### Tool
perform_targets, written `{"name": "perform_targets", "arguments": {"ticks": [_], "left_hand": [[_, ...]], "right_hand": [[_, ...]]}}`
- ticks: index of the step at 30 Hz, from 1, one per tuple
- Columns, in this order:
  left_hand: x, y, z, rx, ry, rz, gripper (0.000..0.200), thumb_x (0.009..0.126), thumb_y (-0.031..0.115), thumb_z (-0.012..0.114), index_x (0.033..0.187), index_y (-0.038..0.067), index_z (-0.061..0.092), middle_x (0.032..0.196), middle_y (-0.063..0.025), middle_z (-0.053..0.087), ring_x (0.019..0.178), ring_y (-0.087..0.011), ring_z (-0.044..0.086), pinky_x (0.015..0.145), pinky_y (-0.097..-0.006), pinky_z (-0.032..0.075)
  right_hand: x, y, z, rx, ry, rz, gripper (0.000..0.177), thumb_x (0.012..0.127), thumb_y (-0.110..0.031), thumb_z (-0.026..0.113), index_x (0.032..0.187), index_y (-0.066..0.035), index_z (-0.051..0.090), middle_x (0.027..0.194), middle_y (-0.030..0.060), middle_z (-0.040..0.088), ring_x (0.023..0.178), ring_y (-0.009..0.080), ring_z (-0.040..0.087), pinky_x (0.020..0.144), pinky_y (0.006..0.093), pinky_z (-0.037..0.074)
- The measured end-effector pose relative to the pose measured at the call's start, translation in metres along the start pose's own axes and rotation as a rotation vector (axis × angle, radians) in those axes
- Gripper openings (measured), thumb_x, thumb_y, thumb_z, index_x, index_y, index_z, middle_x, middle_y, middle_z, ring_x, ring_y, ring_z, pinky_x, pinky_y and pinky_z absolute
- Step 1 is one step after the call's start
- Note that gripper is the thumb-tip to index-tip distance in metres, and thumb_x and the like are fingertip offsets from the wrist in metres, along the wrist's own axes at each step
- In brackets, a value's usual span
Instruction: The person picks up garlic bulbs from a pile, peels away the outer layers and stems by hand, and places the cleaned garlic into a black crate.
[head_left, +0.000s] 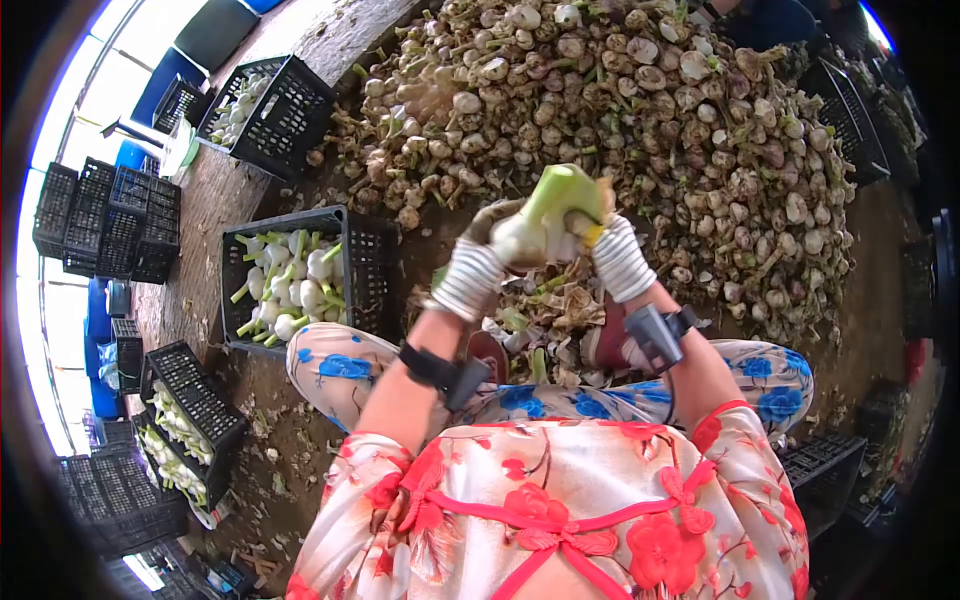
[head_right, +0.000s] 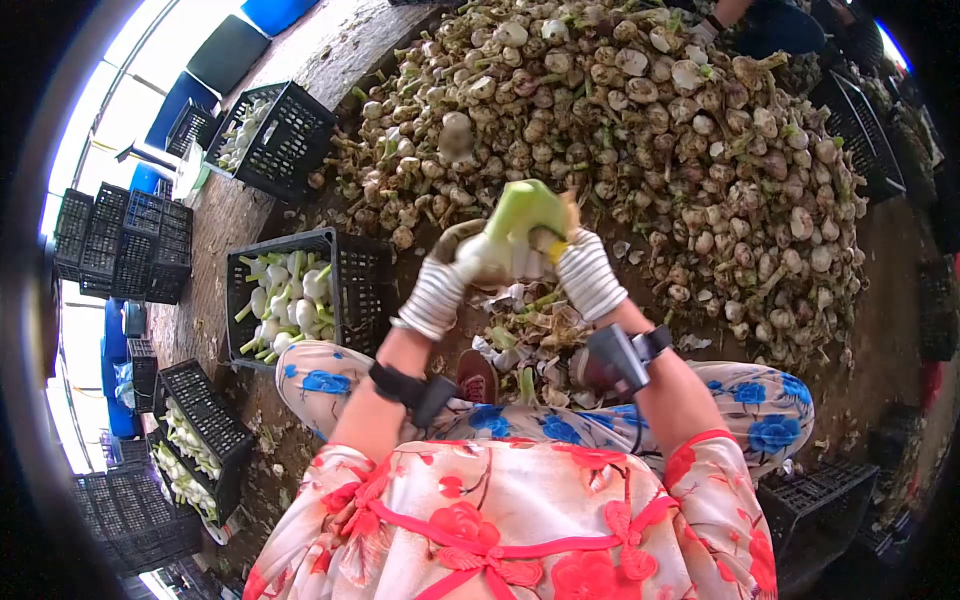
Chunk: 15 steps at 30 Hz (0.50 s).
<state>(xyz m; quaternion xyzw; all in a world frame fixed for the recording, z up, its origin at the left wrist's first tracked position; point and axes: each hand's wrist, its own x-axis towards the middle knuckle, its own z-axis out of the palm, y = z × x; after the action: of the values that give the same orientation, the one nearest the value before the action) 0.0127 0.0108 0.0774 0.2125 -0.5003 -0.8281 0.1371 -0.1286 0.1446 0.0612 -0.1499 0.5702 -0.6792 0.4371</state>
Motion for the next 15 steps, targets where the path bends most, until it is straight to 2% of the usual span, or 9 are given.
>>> {"name": "perform_targets", "arguments": {"ticks": [1,2,3,5,7,8,10,12,15], "left_hand": [[0.005,0.007,-0.022,-0.019,-0.154,-0.224,0.069,0.067,0.028,0.071,0.123,0.004,0.040,0.111,-0.0103,0.053,0.096,-0.0183,0.054,0.087,-0.0302,0.044],[-0.006,0.019,-0.009,-0.201,-0.188,-0.124,0.071,0.063,0.037,0.072,0.120,0.004,0.045,0.106,-0.0087,0.056,0.092,-0.0154,0.055,0.082,-0.0288,0.046],[-0.008,0.021,-0.009,-0.241,-0.220,-0.170,0.068,0.066,0.035,0.072,0.121,0.004,0.045,0.104,-0.0077,0.056,0.091,-0.0138,0.055,0.080,-0.0281,0.046],[-0.003,0.020,-0.012,-0.272,-0.263,-0.221,0.066,0.068,0.033,0.072,0.121,0.004,0.046,0.103,-0.0066,0.057,0.091,-0.0121,0.054,0.078,-0.0273,0.046],[0.005,0.006,-0.020,0.169,-0.051,-0.199,0.057,0.074,0.027,0.069,0.120,0.004,0.046,0.102,-0.0051,0.057,0.091,-0.0106,0.052,0.077,-0.0264,0.045],[0.003,0.001,-0.014,0.166,-0.007,-0.155,0.043,0.078,0.018,0.066,0.115,0.003,0.050,0.098,-0.0045,0.058,0.086,-0.0092,0.053,0.073,-0.0248,0.046],[0.020,-0.029,-0.025,0.233,0.060,-0.092,0.037,0.078,0.017,0.067,0.109,0.003,0.053,0.092,-0.0039,0.060,0.079,-0.0094,0.055,0.070,-0.0239,0.047],[0.016,-0.024,-0.013,0.115,0.158,-0.130,0.031,0.078,0.014,0.065,0.105,0.002,0.055,0.086,-0.0038,0.061,0.075,-0.0093,0.055,0.068,-0.0224,0.047],[0.013,-0.012,-0.005,0.041,0.266,0.024,0.020,0.081,0.011,0.061,0.099,0.001,0.057,0.086,-0.0052,0.062,0.074,-0.0105,0.057,0.067,-0.0229,0.048]], "right_hand": [[-0.002,-0.001,0.003,0.239,-0.113,-0.010,0.031,0.081,-0.017,0.062,0.108,-0.002,0.053,0.092,0.0027,0.060,0.079,0.0144,0.058,0.071,0.0274,0.049],[-0.003,-0.002,0.006,0.478,-0.229,-0.020,0.037,0.081,-0.019,0.062,0.113,-0.003,0.050,0.098,0.0045,0.059,0.083,0.0157,0.059,0.076,0.0287,0.049],[-0.001,-0.002,0.004,0.499,-0.396,-0.015,0.047,0.081,-0.019,0.061,0.121,-0.004,0.042,0.109,0.0077,0.055,0.090,0.0180,0.058,0.084,0.0313,0.047],[-0.004,-0.008,0.001,0.441,-0.340,0.047,0.047,0.081,-0.020,0.062,0.120,-0.003,0.042,0.109,0.0079,0.055,0.091,0.0181,0.058,0.083,0.0311,0.047],[-0.002,-0.002,-0.001,0.315,-0.272,0.101,0.042,0.081,-0.020,0.061,0.116,-0.003,0.046,0.104,0.0073,0.057,0.087,0.0166,0.059,0.080,0.0286,0.049],[-0.003,0.001,-0.001,0.194,-0.226,0.124,0.031,0.081,-0.020,0.063,0.103,0.000,0.055,0.093,0.0060,0.062,0.080,0.0142,0.061,0.073,0.0266,0.051],[-0.007,0.000,0.007,-0.013,-0.240,0.162,0.027,0.080,-0.019,0.064,0.099,0.000,0.058,0.087,0.0044,0.063,0.076,0.0123,0.061,0.068,0.0255,0.051],[-0.006,-0.003,0.012,0.008,-0.253,0.123,0.026,0.079,-0.019,0.065,0.097,-0.001,0.060,0.084,0.0032,0.063,0.073,0.0105,0.060,0.065,0.0246,0.050],[0.005,-0.007,0.003,0.104,-0.195,0.157,0.026,0.079,-0.016,0.066,0.099,-0.001,0.060,0.087,0.0044,0.063,0.073,0.0116,0.060,0.065,0.0256,0.050]]}}
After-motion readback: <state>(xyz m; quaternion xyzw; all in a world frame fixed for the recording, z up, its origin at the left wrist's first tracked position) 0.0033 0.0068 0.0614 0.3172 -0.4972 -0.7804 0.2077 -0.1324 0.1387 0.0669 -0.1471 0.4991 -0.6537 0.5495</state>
